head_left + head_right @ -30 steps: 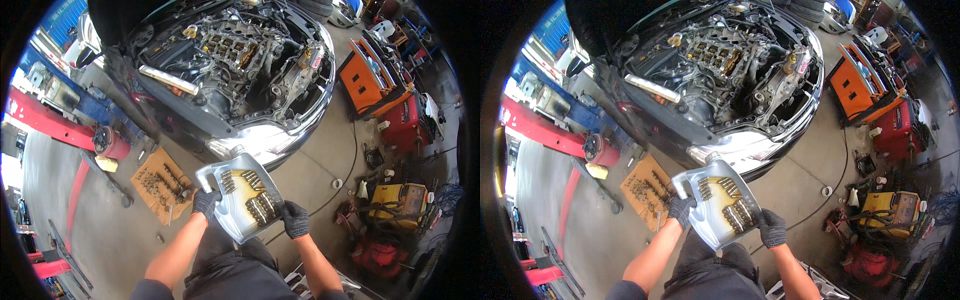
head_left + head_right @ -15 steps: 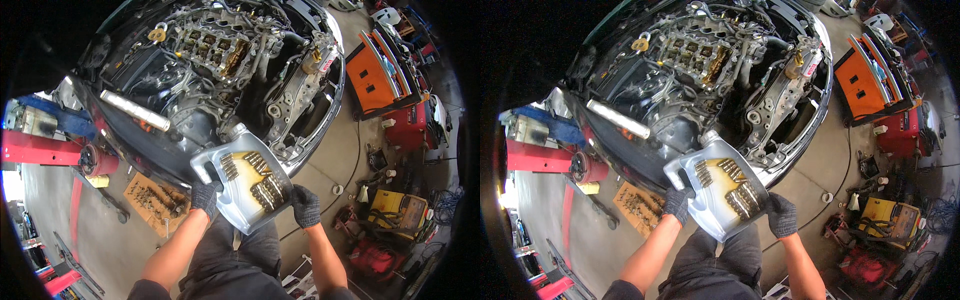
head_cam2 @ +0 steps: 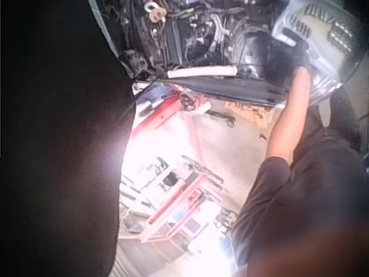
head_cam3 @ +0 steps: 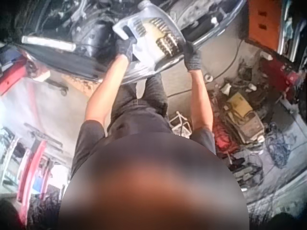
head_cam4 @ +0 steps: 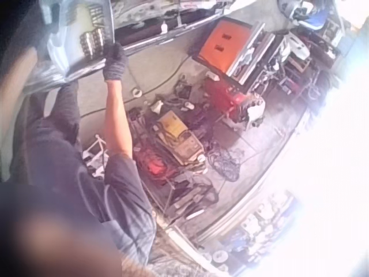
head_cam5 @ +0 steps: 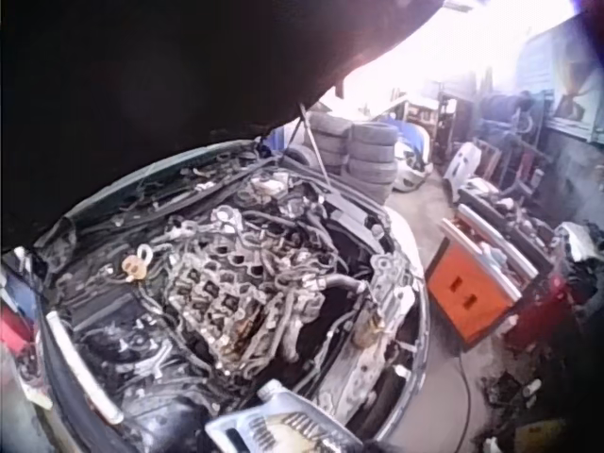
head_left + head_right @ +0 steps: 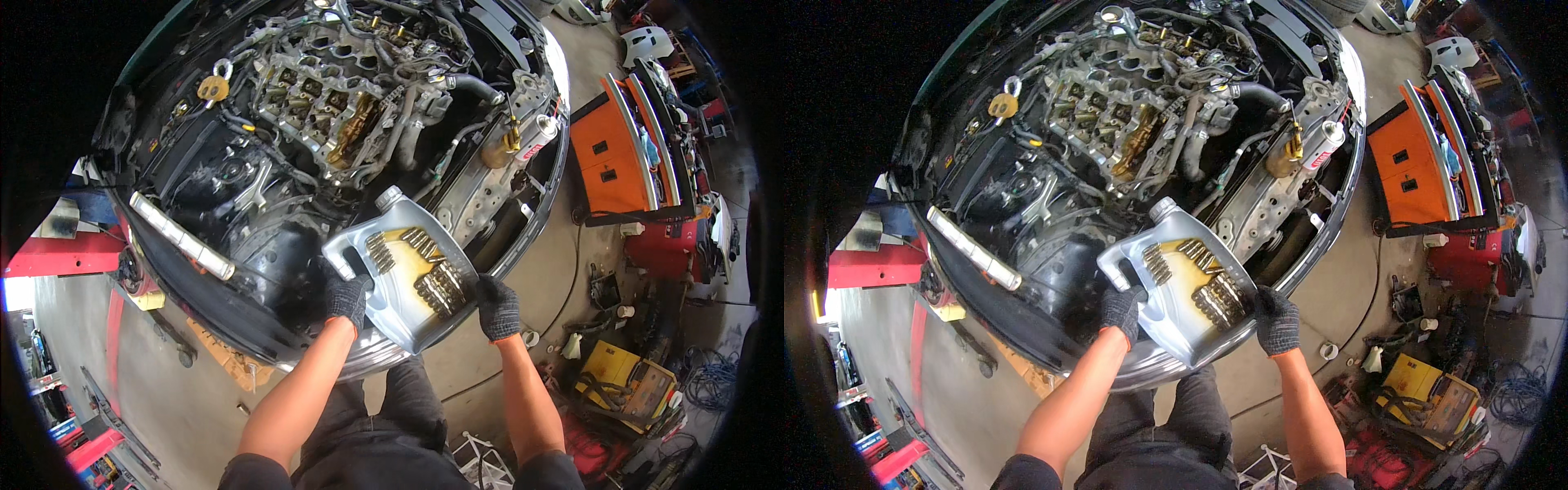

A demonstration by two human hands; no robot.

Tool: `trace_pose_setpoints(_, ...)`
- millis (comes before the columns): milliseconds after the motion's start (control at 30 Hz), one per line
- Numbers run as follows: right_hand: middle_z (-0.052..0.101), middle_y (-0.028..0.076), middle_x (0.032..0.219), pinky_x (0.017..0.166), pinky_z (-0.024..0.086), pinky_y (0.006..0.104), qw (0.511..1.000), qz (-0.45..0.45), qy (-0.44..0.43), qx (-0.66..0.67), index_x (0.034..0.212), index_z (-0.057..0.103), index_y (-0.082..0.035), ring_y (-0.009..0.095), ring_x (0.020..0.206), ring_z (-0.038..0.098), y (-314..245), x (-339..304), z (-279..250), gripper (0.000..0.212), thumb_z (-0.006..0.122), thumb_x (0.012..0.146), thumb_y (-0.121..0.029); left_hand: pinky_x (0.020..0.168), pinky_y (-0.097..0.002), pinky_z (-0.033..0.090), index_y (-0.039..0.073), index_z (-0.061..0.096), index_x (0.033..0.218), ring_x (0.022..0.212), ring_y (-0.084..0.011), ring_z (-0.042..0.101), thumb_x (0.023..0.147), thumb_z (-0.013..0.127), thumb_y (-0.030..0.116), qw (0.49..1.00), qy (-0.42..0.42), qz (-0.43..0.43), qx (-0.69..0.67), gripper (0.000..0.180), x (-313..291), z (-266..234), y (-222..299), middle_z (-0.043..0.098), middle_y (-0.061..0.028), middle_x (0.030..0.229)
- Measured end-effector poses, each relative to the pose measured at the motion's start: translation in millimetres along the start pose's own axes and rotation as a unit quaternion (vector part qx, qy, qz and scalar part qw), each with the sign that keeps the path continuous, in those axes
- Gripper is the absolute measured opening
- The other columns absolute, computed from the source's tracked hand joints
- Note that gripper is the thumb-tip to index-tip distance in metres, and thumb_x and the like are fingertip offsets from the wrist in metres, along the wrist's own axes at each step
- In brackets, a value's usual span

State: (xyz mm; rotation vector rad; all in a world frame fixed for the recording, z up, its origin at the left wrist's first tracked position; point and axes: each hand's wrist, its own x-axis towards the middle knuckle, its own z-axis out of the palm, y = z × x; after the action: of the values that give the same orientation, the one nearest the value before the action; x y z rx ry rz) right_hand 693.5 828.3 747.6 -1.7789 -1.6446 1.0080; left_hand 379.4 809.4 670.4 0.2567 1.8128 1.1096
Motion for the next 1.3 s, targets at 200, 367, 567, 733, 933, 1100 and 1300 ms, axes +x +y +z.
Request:
trace_pose_setpoints(200, 0.077, 0.023, 0.108, 0.089, 0.058, 0.0412, 0.997, 0.009, -0.035, -0.074, 0.120, 0.075, 0.001, 0.033, 0.101, 0.076, 27, 53, -6, 0.026, 0.068, 0.101, -0.016, 0.084, -0.0389, 0.054, 0.003, 0.067, 0.122, 0.097, -0.0236, 0.066, 0.074, 0.074, -0.009, 0.999, 0.000, 0.041, -0.012, 0.051, 26, 40, -8, 0.069, -0.0051, 0.110)
trace_pose_setpoints(367, 0.077, 0.022, 0.107, 0.087, 0.058, 0.0410, 0.993, -0.006, -0.033, -0.112, 0.115, 0.075, 0.002, 0.038, 0.099, 0.075, 37, 66, 3, 0.025, 0.071, 0.098, -0.015, 0.088, -0.0370, 0.054, 0.001, 0.069, 0.120, 0.097, -0.0216, 0.068, 0.077, 0.079, -0.001, 0.997, -0.054, -0.017, -0.044, 0.044, 6, 42, 17, 0.071, -0.0056, 0.111)
trace_pose_setpoints(567, 0.078, 0.021, 0.104, 0.085, 0.058, 0.0397, 0.998, 0.039, -0.003, -0.053, 0.114, 0.076, 0.001, 0.033, 0.096, 0.076, 28, 65, 13, 0.021, 0.066, 0.101, -0.012, 0.091, -0.0358, 0.056, 0.002, 0.073, 0.116, 0.099, -0.0202, 0.068, 0.087, 0.077, 0.009, 0.969, -0.121, -0.150, -0.157, 0.031, 1, 39, 2, 0.073, -0.0069, 0.107)
trace_pose_setpoints(733, 0.078, 0.020, 0.105, 0.087, 0.057, 0.0390, 0.997, 0.048, -0.022, -0.052, 0.117, 0.075, 0.001, 0.031, 0.097, 0.075, 10, 62, 19, 0.022, 0.062, 0.104, -0.011, 0.098, -0.0344, 0.055, 0.003, 0.073, 0.117, 0.105, -0.0198, 0.069, 0.092, 0.075, 0.008, 0.939, -0.203, -0.130, -0.245, 0.026, 9, 24, -2, 0.074, -0.0084, 0.111)
trace_pose_setpoints(933, 0.077, 0.020, 0.102, 0.083, 0.058, 0.0397, 0.997, -0.005, 0.009, -0.079, 0.116, 0.074, 0.001, 0.032, 0.093, 0.075, -35, 72, 61, 0.021, 0.065, 0.101, -0.009, 0.103, -0.0392, 0.056, 0.002, 0.065, 0.136, 0.112, -0.0251, 0.070, 0.087, 0.081, 0.004, 0.933, -0.211, -0.153, -0.247, 0.052, 32, -9, 41, 0.073, -0.0104, 0.123)
trace_pose_setpoints(1100, 0.078, 0.022, 0.100, 0.085, 0.059, 0.0399, 0.998, -0.023, 0.009, -0.053, 0.120, 0.074, 0.003, 0.032, 0.091, 0.077, -103, 90, 84, 0.025, 0.067, 0.101, -0.012, 0.099, -0.0408, 0.058, 0.003, 0.073, 0.113, 0.104, -0.0260, 0.071, 0.088, 0.075, 0.002, 0.922, -0.197, -0.153, -0.296, 0.025, 69, -55, 61, 0.074, -0.0102, 0.110)
trace_pose_setpoints(1300, 0.078, 0.020, 0.096, 0.079, 0.060, 0.0372, 0.996, -0.050, -0.020, -0.066, 0.118, 0.074, 0.002, 0.026, 0.087, 0.078, -148, 109, 101, 0.023, 0.072, 0.098, -0.008, 0.094, -0.0436, 0.058, 0.000, 0.070, 0.118, 0.102, -0.0294, 0.071, 0.086, 0.068, 0.009, 0.917, -0.179, -0.121, -0.335, 0.033, 119, -91, 50, 0.072, -0.0136, 0.104)
